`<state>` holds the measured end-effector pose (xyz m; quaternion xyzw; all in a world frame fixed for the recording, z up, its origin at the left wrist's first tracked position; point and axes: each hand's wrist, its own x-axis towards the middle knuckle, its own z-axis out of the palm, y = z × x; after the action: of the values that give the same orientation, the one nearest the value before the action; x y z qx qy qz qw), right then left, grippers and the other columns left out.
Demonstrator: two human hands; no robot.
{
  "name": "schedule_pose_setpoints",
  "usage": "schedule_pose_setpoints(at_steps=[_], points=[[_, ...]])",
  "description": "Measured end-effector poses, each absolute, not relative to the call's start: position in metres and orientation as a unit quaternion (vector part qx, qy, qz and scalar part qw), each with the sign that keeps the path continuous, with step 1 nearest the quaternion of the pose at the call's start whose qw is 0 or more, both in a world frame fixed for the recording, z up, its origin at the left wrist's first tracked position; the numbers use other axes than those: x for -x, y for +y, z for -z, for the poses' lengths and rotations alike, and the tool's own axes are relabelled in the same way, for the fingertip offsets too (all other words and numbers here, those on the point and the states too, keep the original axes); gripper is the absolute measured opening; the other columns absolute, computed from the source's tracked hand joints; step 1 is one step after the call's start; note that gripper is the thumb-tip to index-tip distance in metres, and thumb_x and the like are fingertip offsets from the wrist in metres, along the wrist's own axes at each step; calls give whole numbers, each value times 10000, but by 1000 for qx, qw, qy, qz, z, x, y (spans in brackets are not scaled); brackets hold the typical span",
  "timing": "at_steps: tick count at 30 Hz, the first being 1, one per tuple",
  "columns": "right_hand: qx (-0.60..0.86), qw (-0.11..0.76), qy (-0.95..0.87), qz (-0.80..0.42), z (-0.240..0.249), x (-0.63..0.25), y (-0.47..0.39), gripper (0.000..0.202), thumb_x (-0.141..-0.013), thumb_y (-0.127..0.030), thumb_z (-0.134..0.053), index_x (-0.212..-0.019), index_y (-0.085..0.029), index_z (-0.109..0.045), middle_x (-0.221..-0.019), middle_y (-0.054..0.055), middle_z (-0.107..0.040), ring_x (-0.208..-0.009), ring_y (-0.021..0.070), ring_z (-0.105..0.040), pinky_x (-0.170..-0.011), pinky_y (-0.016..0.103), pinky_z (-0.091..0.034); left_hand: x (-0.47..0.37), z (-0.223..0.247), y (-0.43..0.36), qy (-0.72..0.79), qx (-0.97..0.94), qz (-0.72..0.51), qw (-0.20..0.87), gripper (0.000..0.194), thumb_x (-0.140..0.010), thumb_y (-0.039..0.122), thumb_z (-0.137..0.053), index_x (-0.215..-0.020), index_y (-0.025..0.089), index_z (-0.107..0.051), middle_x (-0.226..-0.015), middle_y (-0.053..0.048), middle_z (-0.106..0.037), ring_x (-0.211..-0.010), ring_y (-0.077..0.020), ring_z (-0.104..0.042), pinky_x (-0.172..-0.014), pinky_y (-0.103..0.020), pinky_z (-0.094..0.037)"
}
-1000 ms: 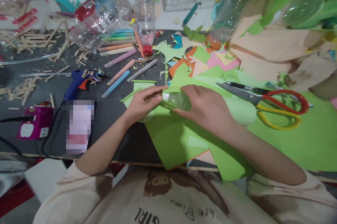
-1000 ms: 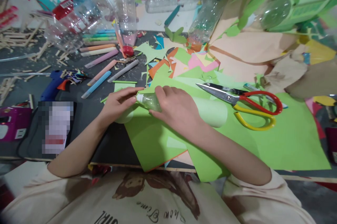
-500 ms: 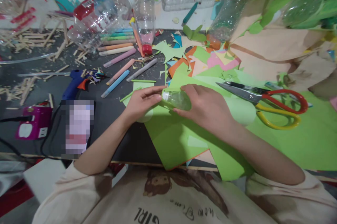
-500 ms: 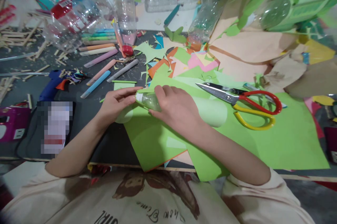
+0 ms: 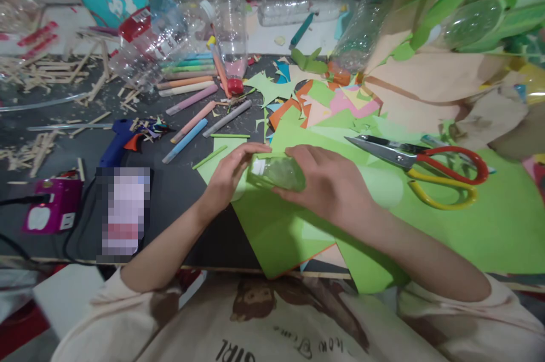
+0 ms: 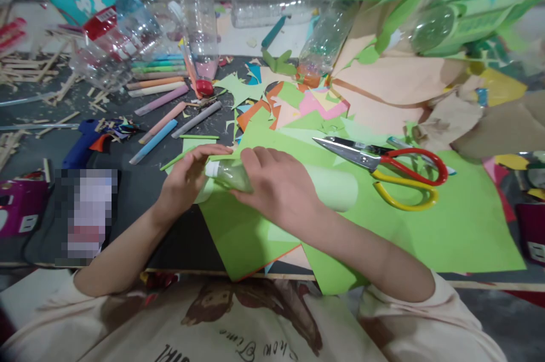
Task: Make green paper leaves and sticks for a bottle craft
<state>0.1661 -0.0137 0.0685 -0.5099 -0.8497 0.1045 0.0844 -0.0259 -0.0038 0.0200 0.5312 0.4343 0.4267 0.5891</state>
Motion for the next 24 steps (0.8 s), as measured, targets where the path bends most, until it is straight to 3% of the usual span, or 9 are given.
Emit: schedule_pose_setpoints(at_steps=[3, 7, 11, 16, 24], points=[[509, 84, -849, -116, -69, -164, -16, 318, -789, -386, -709, -1000, -159, -640, -900, 104, -733, -785, 247, -658, -648, 308, -391, 11, -30, -7, 468, -492, -433, 593, 482, -966, 539, -370, -1011, 208, -716, -1276, -59, -697, -1224, -254, -618, -1044, -408, -494], [512, 71, -849, -111, -66, -162, -14, 305, -787, -327, -688, -1028, -145, -644, -897, 107, -734, -785, 252, -659, -644, 310, -385, -8, -33, -2, 505, -425, -413, 628, 538, -960, 566, -327, -995, 184, -705, -1104, -81, -757, -908, -243, -729, -772, -380, -586], [513, 69, -851, -93, -62, -161, -13, 292, -767, -301, -691, -1010, -148, -639, -916, 116, -737, -787, 257, -660, -664, 317, -399, -20, -27, 0, 523, -377, -465, 607, 386, -931, 492, -402, -996, 198, -644, -1126, -79, -754, -1006, -250, -717, -786, -363, -579], [504, 81, -856, -78, -56, -160, -16, 283, -785, -308, -688, -1008, -146, -627, -910, 117, -730, -781, 252, -654, -683, 326, -409, -25, -26, -4, 544, -324, -484, 605, 331, -886, 429, -464, -1043, 182, -620, -1099, -90, -764, -923, -233, -724, -714, -325, -557], [502, 62, -859, -80, -56, -157, -17, 318, -791, -295, -691, -1042, -108, -640, -890, 122, -720, -767, 247, -634, -671, 331, -393, -21, -20, -5, 530, -365, -480, 596, 282, -833, 305, -440, -1034, 195, -605, -1177, -83, -736, -1080, -243, -695, -868, -371, -554]])
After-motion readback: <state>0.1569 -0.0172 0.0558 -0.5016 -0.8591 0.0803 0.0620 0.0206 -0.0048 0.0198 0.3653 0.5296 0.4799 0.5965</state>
